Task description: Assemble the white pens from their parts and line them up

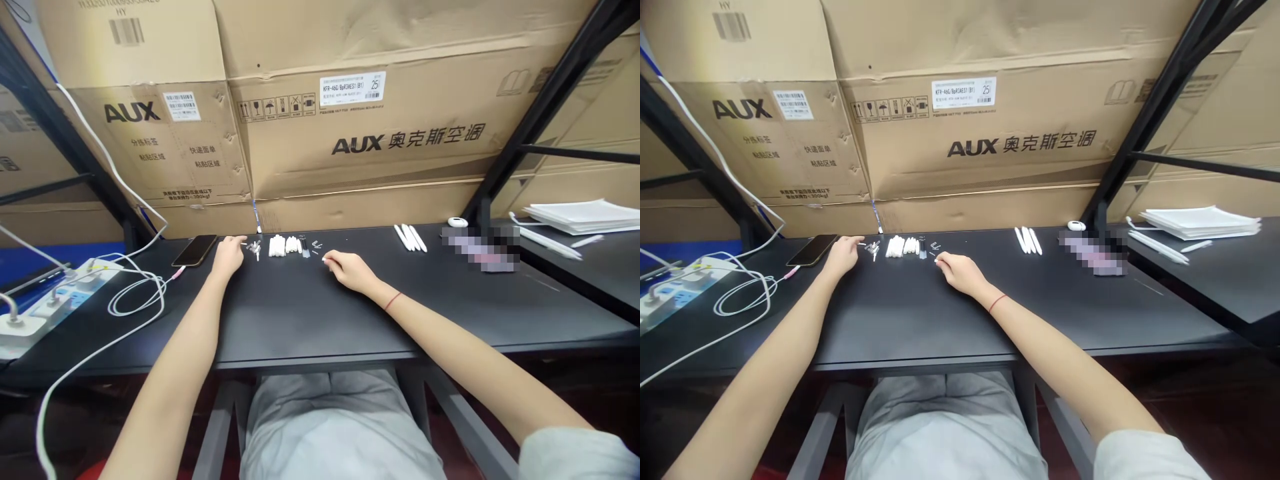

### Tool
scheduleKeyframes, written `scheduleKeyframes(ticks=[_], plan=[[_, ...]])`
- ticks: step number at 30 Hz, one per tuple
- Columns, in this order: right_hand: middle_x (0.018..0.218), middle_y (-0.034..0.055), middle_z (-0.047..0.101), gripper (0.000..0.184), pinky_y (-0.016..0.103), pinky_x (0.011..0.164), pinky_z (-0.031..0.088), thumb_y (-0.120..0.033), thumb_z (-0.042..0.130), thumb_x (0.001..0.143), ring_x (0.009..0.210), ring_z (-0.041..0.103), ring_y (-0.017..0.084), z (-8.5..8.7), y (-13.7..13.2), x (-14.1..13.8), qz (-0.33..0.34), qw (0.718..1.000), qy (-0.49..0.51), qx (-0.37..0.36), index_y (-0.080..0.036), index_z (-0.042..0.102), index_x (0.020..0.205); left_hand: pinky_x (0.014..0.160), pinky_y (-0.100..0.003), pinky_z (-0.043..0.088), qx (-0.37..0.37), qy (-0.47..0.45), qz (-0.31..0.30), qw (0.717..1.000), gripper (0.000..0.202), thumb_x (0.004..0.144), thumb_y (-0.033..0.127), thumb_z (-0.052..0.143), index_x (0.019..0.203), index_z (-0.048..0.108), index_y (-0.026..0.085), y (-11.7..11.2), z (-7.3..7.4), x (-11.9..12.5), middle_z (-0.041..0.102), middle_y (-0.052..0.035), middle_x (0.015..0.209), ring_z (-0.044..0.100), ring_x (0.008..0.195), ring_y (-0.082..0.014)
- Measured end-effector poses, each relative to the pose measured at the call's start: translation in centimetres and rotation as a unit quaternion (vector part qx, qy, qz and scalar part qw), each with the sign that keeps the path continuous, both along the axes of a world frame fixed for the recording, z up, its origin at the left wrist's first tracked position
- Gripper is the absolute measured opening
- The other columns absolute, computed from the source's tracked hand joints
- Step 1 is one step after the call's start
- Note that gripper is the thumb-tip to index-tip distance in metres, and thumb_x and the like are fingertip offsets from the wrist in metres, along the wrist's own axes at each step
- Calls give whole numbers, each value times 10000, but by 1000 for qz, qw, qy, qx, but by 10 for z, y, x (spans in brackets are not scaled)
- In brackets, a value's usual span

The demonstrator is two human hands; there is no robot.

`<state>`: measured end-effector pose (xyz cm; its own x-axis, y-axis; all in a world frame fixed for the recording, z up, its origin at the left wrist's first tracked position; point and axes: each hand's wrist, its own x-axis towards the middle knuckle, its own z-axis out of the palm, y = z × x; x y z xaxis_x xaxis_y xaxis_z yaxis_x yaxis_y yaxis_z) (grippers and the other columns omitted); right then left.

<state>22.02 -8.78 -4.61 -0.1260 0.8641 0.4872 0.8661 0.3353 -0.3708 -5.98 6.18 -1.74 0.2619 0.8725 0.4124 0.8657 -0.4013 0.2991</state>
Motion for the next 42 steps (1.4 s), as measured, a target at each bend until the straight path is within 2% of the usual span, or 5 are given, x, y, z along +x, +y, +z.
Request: scheduleKeyframes(ticks=[8,17,23,31,42], plan=[[806,46,699,180,253,675,437,-237,434,924,727,650,182,0,-1,-2,-3,999,-15,-33,-206,609,892,938,-476,434,-79,105,47,990,503,854,173,346,1281,576,307,3,-10,2,524,-86,1293,461,1165,-311],[813,46,708,179,267,675,455,-238,448,921,730,662,188,-3,0,0,7,1000,-10,-14,-207,620,883,964,-373,434,-37,122,13,992,404,853,223,382,1112,687,165,8,-10,-3,615,-141,1163,569,1071,-272],[827,45,712,172,266,674,458,-228,459,916,733,666,184,-3,-1,-1,10,1000,-6,-5,-211,623,868,866,-336,468,-51,133,17,990,282,796,222,469,897,730,183,6,0,-10,702,-120,961,624,951,-273],[808,51,688,250,287,702,470,-177,387,916,732,650,186,1,-1,-1,26,999,36,-1,-188,588,1063,851,-357,477,-160,7,10,987,353,734,131,492,1020,696,161,-9,23,-12,697,-91,866,628,896,-255],[842,57,643,154,313,730,505,-332,497,876,746,601,169,20,-12,-17,50,974,180,126,-205,573,836,693,-258,496,-397,-412,-255,780,285,689,347,719,839,554,169,-83,6,91,585,18,771,519,615,-59]])
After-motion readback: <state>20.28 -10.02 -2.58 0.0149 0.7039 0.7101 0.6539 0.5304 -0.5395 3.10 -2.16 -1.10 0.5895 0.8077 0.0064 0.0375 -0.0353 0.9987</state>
